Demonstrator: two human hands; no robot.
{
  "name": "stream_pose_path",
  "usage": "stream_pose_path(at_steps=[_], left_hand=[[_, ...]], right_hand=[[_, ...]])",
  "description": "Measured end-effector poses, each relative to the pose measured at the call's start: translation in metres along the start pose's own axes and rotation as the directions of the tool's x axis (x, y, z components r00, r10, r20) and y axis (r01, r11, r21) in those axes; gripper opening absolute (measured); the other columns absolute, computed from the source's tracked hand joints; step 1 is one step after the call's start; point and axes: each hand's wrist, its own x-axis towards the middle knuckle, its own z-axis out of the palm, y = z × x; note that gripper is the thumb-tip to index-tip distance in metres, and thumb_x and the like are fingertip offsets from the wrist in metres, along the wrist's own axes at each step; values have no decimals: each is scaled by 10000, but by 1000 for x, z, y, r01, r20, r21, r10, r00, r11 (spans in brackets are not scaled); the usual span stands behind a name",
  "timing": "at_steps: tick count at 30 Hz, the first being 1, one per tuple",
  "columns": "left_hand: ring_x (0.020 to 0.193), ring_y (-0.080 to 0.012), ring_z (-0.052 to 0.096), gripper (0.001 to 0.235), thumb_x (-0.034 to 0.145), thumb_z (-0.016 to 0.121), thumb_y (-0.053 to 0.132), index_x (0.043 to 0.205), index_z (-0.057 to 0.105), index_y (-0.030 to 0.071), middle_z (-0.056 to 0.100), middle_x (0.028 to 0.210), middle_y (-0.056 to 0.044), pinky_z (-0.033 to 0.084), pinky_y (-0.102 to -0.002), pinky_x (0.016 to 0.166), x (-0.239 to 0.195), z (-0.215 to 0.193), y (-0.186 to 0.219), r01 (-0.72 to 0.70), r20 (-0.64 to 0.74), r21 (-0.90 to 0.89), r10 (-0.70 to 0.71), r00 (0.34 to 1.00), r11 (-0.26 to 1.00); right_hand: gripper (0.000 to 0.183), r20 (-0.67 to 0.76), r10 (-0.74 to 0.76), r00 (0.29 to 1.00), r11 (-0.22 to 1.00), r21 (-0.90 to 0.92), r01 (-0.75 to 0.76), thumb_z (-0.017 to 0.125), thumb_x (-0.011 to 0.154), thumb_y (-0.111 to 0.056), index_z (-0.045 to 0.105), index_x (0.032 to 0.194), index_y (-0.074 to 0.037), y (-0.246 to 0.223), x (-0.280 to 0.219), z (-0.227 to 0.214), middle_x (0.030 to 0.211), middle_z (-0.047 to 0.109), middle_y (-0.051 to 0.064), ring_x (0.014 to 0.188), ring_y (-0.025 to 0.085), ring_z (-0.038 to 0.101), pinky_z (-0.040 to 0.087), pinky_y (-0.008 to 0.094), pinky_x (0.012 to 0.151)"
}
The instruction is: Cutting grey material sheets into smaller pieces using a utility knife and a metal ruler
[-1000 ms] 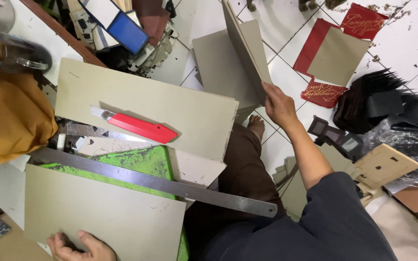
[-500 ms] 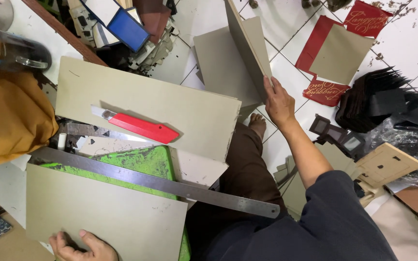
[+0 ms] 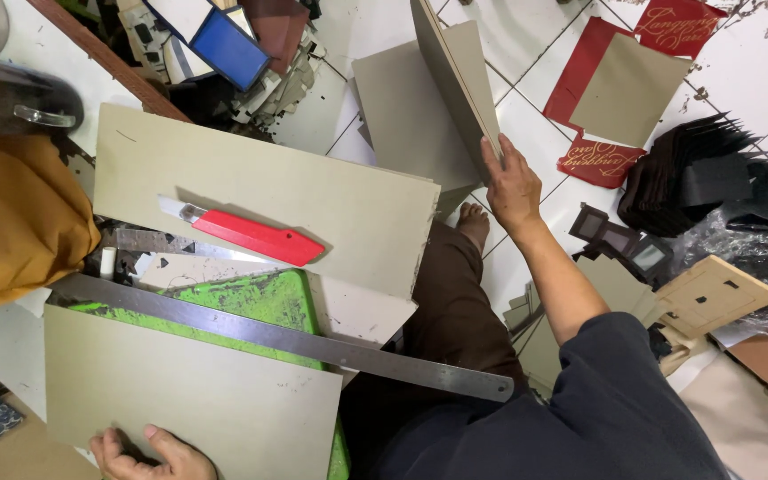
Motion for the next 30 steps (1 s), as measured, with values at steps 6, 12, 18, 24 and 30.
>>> stream_pose_path(at_steps=[6,12,18,24,30], left_hand=[[1436,-564,374,352,1039,548,-168,1379,480,-227,416,1480,-443,328,-583,1174,0,2,-1,-15,-20,11,15,1000,1000],[1485,-524,323,366,1069,530,-149,1422,450,-203,332,1542,-430,316,-546,1188,-1,3,1,73,-3,-37,-73,997,997],[1481,-507,321,359,1081,545,-120,1412,462,-230,365,1525,-446,311,-549,1189,2,-1,8,80,23,28,-80,996,996],[1479,-536,309,350,1060,534,-110,1387,465,-212,359,1524,-428,274,-567,1204,0,1,-4,52,21,-11,-52,998,999],[1486,-535,310,354,1081,526,-121,1411,458,-229,360,1544,-439,296,-554,1218,0,0,0,56,24,13,-56,998,998]], right_hand=[[832,147,138,979,964,206,-166,566,795,128,472,1556,-195,-9,10,-28,1521,506,198,1281,422,574,591,530,652],[595,53,134,990,964,226,-143,510,994,38,470,1553,-161,-9,7,-22,1452,578,192,1187,414,636,577,527,641],[845,-13,6,1000,997,79,-5,597,734,146,506,1533,-115,-4,1,-11,1469,559,209,1193,393,632,607,474,716],[827,37,25,999,996,85,-28,614,768,117,489,1548,-127,-5,0,-8,1503,526,229,1298,411,575,609,499,819],[822,-138,-60,989,998,-34,55,628,669,164,572,1452,-79,-9,5,-12,1246,572,207,1100,397,577,571,465,753]])
